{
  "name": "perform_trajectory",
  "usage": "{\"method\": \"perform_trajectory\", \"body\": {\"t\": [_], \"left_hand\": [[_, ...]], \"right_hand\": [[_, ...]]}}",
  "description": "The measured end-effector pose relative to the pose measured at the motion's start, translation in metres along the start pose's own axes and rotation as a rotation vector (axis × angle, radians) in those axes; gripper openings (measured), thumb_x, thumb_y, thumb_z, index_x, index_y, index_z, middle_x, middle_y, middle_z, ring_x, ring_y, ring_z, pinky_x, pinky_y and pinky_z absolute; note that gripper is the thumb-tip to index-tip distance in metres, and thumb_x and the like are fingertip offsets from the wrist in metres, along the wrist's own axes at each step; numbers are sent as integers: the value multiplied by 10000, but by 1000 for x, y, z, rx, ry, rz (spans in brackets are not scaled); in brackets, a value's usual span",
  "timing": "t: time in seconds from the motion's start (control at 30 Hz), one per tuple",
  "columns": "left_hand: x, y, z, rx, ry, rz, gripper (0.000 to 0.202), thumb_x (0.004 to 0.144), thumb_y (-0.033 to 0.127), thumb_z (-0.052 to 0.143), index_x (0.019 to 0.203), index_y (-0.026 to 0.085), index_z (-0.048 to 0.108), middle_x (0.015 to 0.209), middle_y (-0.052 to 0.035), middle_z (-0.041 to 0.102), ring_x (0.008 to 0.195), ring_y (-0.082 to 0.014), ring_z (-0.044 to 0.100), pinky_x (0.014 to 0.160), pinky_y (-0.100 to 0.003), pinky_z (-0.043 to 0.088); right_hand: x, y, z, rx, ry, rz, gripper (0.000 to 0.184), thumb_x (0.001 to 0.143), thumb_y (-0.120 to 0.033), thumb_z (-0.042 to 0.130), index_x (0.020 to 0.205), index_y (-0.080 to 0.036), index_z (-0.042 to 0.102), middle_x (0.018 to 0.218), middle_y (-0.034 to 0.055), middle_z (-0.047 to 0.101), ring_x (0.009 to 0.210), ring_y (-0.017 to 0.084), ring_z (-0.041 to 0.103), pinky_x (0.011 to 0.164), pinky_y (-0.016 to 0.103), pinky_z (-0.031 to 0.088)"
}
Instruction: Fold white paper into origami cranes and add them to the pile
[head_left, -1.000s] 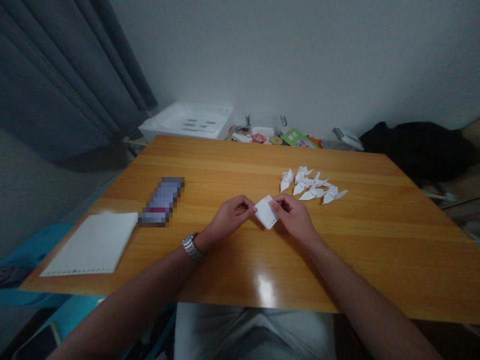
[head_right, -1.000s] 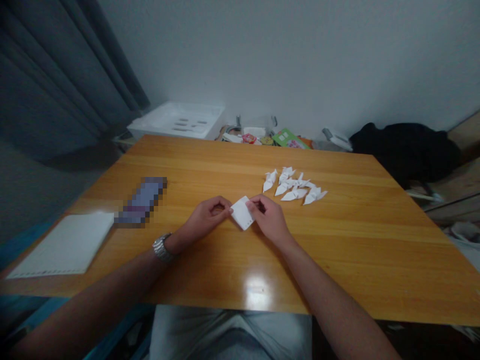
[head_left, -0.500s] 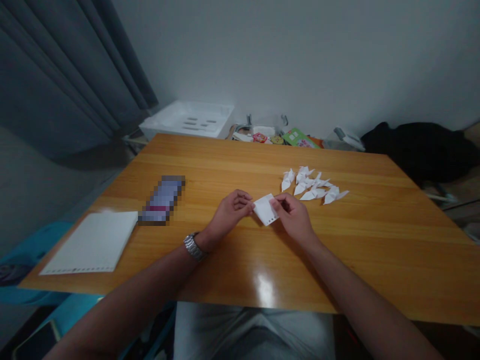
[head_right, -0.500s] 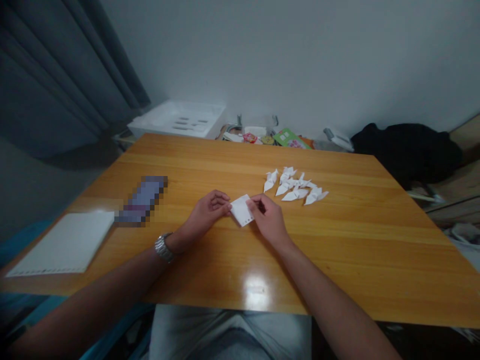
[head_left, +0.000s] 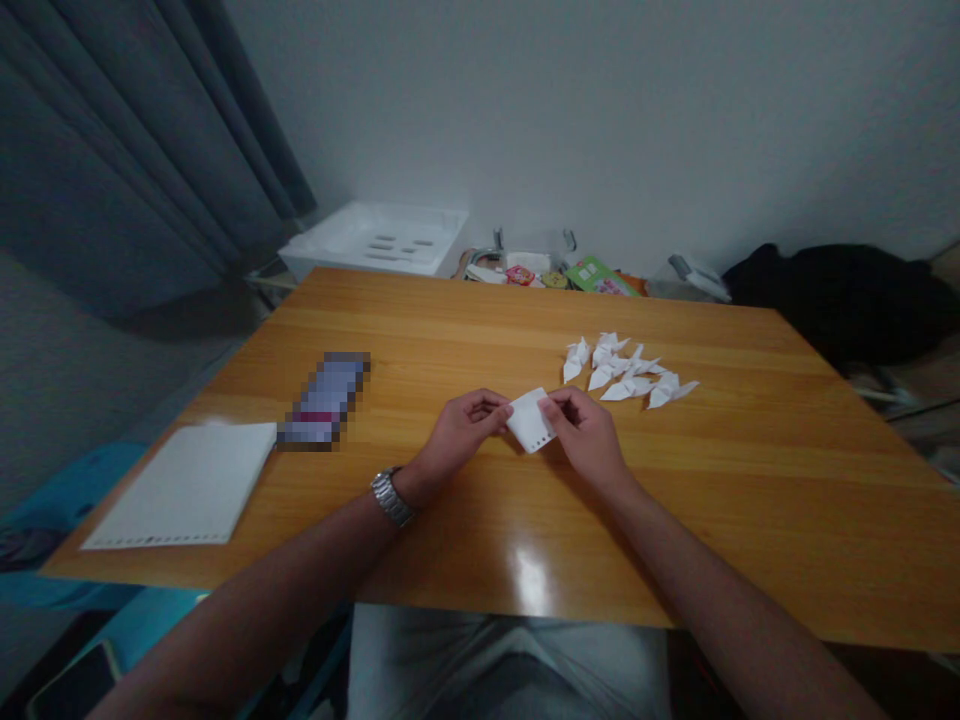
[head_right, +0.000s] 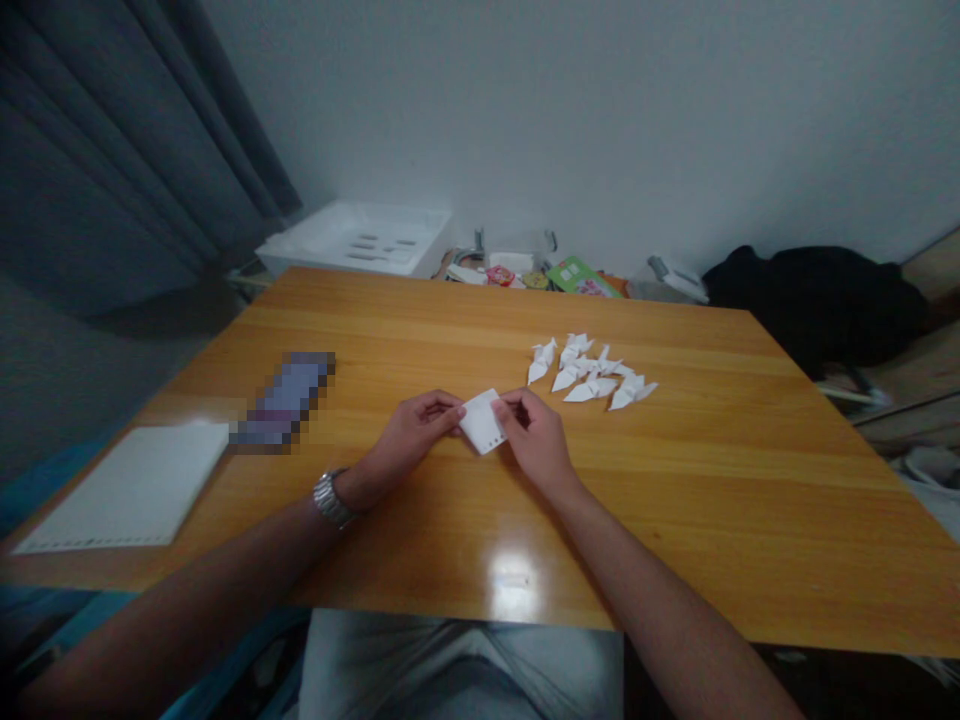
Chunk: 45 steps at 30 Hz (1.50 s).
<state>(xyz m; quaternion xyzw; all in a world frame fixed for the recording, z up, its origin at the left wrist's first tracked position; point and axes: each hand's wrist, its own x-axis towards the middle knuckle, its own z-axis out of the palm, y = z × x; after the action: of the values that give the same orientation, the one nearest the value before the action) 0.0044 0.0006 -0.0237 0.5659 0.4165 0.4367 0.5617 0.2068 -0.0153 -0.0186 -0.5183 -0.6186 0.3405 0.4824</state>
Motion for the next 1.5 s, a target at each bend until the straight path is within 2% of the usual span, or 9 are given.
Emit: {"method": "perform_trajectory", "body": {"t": [0.13, 0.37, 0.63, 0.9, 1.2, 1.5], "left_hand": [[0, 2, 0, 41, 12, 44, 307, 848, 445, 742, 886, 146, 687, 852, -63, 741, 761, -154, 685, 721, -269, 575], [1, 3, -2, 93, 49, 107, 256, 859, 406, 734, 891, 156, 694, 894, -62, 746, 813, -159, 689, 773, -279, 568], [-1, 2, 1, 92, 52, 163, 260, 877, 357, 715, 1047, 161, 704, 1027, -80, 760, 908, -176, 718, 859, -311, 592], [-2, 3, 3, 89, 78, 156, 279, 893, 381, 708, 1058, 157, 737, 1092, -87, 771, 974, -204, 732, 924, -336, 595], [-2, 6, 2, 104, 87, 148, 259, 851, 376, 729, 971, 147, 719, 948, -74, 772, 842, -178, 730, 788, -286, 603], [0, 4, 2, 51, 90, 90, 274, 822, 398, 756, 916, 146, 707, 911, -68, 759, 827, -172, 707, 775, -285, 577]], "right_hand": [[0, 0, 1, 20, -1, -1, 288, 936, -490, 623, 884, -209, 663, 814, 34, 709, 716, 186, 626, 651, 300, 490], [-1, -2, 3, 55, -7, 18, 267, 929, -480, 632, 869, -221, 655, 807, 31, 707, 721, 192, 631, 656, 306, 500], [-3, -4, 4, 63, -10, 20, 258, 936, -470, 634, 889, -218, 664, 834, 35, 710, 752, 196, 637, 681, 309, 499], [-3, -3, 5, 55, -18, 3, 271, 943, -478, 634, 886, -215, 663, 825, 30, 704, 744, 187, 633, 673, 295, 490], [-5, -5, 8, 78, -54, -1, 260, 948, -459, 633, 891, -208, 667, 818, 24, 698, 732, 176, 625, 659, 285, 478], [-6, -3, 8, 70, -83, -6, 250, 954, -448, 631, 904, -207, 671, 830, 21, 705, 738, 172, 628, 662, 280, 478]]}}
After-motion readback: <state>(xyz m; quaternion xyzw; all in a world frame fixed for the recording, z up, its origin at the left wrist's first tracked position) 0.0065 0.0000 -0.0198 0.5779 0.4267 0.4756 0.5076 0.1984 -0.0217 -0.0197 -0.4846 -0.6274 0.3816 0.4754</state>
